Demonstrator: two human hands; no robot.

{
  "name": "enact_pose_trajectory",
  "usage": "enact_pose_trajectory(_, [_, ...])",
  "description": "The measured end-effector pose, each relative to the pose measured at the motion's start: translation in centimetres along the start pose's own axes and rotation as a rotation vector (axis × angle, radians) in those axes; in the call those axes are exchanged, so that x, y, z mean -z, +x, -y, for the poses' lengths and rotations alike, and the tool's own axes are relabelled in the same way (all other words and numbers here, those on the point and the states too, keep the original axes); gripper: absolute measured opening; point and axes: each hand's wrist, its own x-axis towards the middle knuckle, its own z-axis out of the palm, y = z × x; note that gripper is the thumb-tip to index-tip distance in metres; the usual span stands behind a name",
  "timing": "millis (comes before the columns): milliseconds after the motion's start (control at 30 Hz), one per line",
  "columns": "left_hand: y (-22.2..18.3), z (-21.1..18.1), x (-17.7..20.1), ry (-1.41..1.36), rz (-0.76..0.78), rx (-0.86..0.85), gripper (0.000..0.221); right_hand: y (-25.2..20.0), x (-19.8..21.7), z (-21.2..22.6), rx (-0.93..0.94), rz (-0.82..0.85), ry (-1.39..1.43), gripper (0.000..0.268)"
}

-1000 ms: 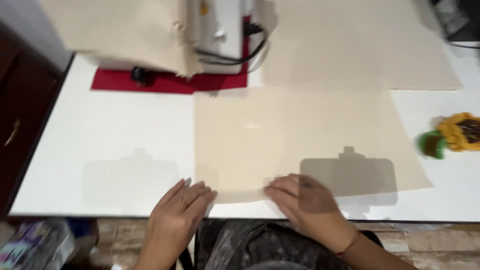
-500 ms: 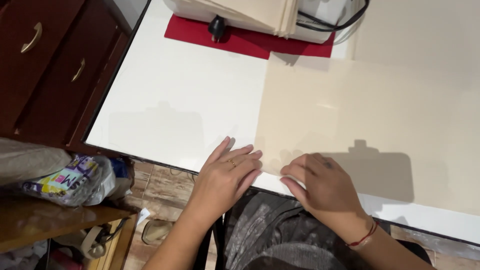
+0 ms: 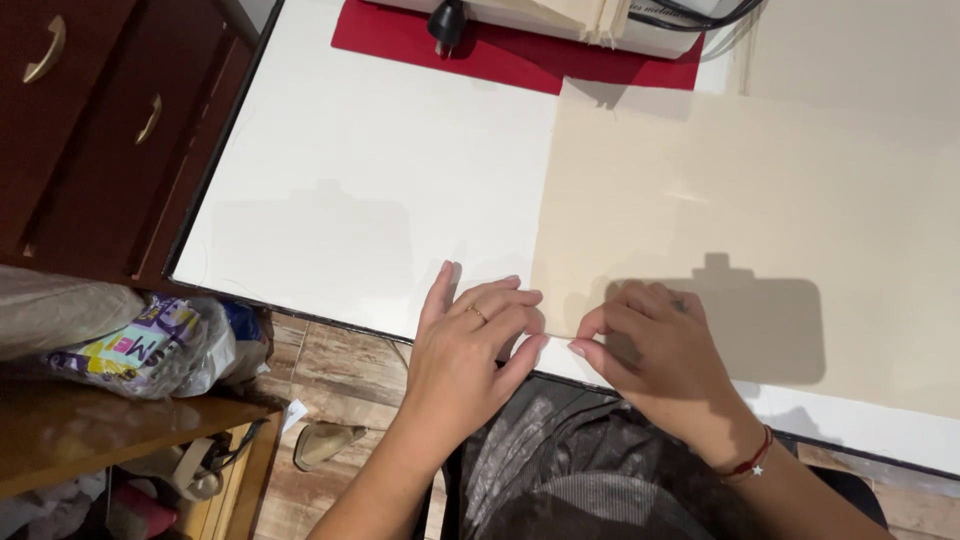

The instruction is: Pinning fabric pieces together along the edge and organizing the stack

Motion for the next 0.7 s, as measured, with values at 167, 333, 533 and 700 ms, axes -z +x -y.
enact_pose_trajectory(167, [-0.01,0.01,-0.09,-0.002,-0.009,0.001,0.007,0.25,-0.23,0.31,0.009,-0.044,-0.009,0.012])
enact_pose_trajectory(333, [-0.03,-0.21,0.02,0.004,-0.021,0.003,0.016,0.13,-0.85,0.27,-0.018,-0.083,-0.054,0.012])
enact_pose_trajectory(533, [0.13,-0.16,-0.38,0.028,-0.026,0.027,0.012,0.33,-0.87,0.45,0.007,-0.122,-0.080,0.016])
enact_pose_trajectory(700, [0.14,0.07,-0.85,0.083,-0.074,0.036,0.018,0.32,-0.91,0.43,0.011,-0.120,-0.078,0.017])
